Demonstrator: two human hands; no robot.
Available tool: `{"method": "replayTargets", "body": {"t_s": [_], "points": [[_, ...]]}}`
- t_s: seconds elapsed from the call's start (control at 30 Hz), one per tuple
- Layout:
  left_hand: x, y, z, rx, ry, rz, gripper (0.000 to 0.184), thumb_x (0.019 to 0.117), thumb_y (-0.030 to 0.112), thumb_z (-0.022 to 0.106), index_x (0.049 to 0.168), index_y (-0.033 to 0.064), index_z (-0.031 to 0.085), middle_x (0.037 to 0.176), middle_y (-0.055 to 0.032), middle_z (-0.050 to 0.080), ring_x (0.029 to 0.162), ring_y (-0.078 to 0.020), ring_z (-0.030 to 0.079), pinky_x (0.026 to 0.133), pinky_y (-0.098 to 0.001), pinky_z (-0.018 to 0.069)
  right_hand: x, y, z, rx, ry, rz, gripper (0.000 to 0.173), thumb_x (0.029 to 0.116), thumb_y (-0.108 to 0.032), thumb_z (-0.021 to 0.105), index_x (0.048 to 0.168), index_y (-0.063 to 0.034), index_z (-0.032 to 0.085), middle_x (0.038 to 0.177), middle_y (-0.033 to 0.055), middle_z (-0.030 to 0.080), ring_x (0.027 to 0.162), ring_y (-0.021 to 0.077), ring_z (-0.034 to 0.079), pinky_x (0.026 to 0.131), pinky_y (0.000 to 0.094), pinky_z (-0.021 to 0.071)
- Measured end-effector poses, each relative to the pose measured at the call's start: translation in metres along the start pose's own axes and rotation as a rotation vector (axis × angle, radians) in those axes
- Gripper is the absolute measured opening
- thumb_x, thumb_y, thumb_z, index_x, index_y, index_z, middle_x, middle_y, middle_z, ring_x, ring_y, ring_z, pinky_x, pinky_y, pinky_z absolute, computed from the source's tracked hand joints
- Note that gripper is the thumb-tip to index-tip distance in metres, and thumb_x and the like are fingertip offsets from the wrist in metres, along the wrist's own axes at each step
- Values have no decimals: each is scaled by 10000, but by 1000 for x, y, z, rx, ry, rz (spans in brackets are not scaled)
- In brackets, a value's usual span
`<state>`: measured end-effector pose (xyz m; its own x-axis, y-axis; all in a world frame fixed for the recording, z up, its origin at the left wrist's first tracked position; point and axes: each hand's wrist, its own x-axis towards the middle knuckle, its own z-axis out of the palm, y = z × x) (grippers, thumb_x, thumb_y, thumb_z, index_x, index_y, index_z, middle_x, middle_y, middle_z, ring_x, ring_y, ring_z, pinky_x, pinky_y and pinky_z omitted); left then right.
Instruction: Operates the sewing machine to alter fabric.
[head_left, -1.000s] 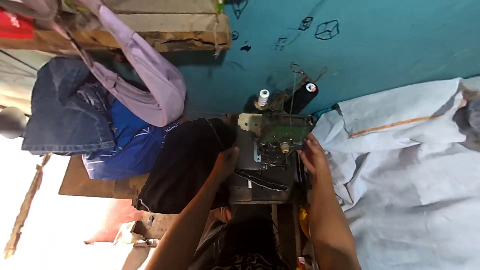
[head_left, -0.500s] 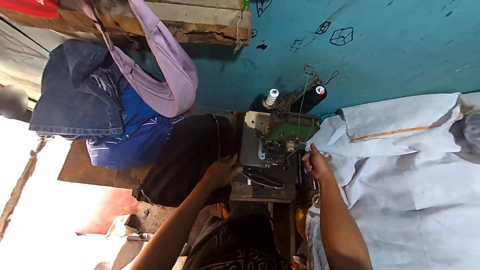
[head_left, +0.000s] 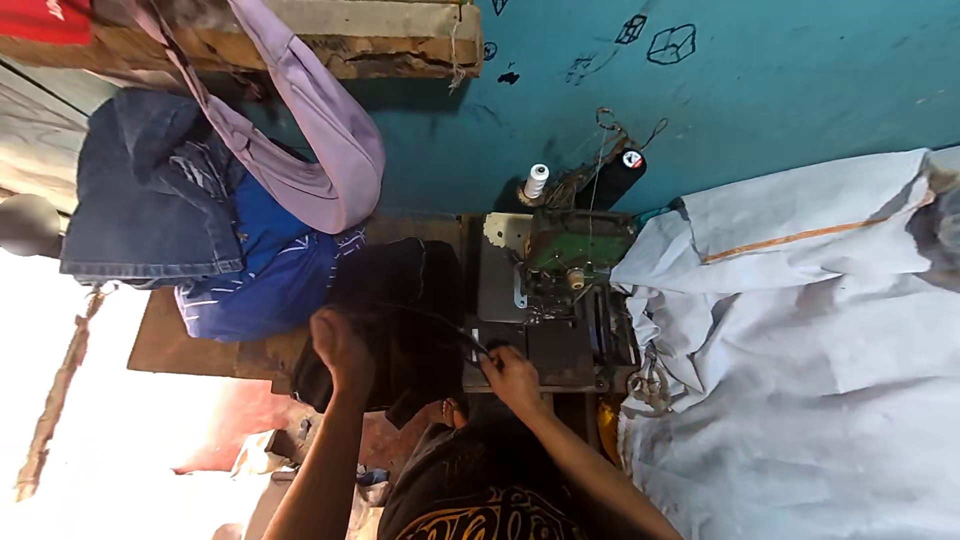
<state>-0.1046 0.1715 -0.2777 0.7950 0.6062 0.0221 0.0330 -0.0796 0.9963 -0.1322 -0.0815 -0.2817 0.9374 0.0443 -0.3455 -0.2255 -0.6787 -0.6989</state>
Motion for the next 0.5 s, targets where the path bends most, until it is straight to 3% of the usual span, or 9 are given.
{"method": "replayTargets", "body": {"t_s": [0.1, 0.2, 0.27, 0.3, 0.33, 0.37, 0.43, 0.5], "points": [[29, 24, -9, -332, 343, -110, 209, 1127, 196, 234, 1119, 109, 424, 826, 33, 529, 672, -82, 591, 690, -312, 582, 23, -26, 7, -136, -129, 139, 534, 961, -281, 688, 1396, 1, 564, 1360, 245, 595, 1189, 393, 635, 973, 563, 520], [46, 26, -25, -233, 421, -75, 252, 1131, 222, 224, 1150, 85, 434, 872, 24, 547, 693, -55, 600, 684, -261, 563, 28, -39, 4, -231, -260, 136, 519, 981, -207, 648, 1442, -5, 519, 1416, 255, 553, 1258, 402, 593, 1019, 556, 493], [39, 13, -26, 48, 259, -58, 342, 1124, 187, 234, 1253, -54, 439, 967, -60, 548, 780, -81, 614, 775, -280, 569, 20, -35, 0, -222, -286, 119, 474, 1006, -178, 596, 1430, 20, 522, 1396, 260, 574, 1265, 396, 593, 1044, 542, 477], [33, 10, -23, 218, 155, -102, 367, 1128, 195, 259, 1295, -79, 435, 1005, -111, 564, 831, -115, 625, 816, -300, 563, 15, -32, -2, -205, -289, 123, 487, 1015, -170, 581, 1451, 29, 498, 1424, 267, 547, 1276, 394, 584, 1059, 529, 471], [28, 7, -20, 366, 23, -138, 413, 1123, 199, 328, 1370, -115, 432, 1130, -223, 596, 972, -227, 636, 913, -389, 534, 10, -28, -4, -191, -290, 131, 513, 1022, -163, 570, 1485, 30, 458, 1468, 277, 498, 1290, 395, 573, 1072, 510, 471], [24, 0, -16, 493, -132, -142, 473, 1097, 223, 439, 1427, -114, 415, 1278, -301, 580, 1144, -341, 611, 1013, -486, 486, 6, -27, -7, -173, -295, 144, 519, 1030, -150, 553, 1501, 34, 432, 1508, 283, 447, 1313, 391, 555, 1090, 488, 464], [17, -25, -6, 722, -351, -118, 792, 954, 409, 697, 1527, -33, 374, 1484, -328, 445, 1357, -465, 475, 1114, -597, 402, -3, -26, -16, -100, -313, 185, 467, 1046, -125, 507, 1471, 62, 448, 1501, 296, 443, 1352, 382, 515, 1130, 462, 426], [12, -42, 6, 917, -385, -104, 883, 849, 512, 794, 1505, 21, 464, 1513, -338, 400, 1377, -541, 407, 1104, -654, 364, -10, -23, -23, -2, -337, 241, 437, 1067, -117, 456, 1463, 64, 431, 1417, 287, 528, 1311, 365, 548, 1105, 471, 436]]}}
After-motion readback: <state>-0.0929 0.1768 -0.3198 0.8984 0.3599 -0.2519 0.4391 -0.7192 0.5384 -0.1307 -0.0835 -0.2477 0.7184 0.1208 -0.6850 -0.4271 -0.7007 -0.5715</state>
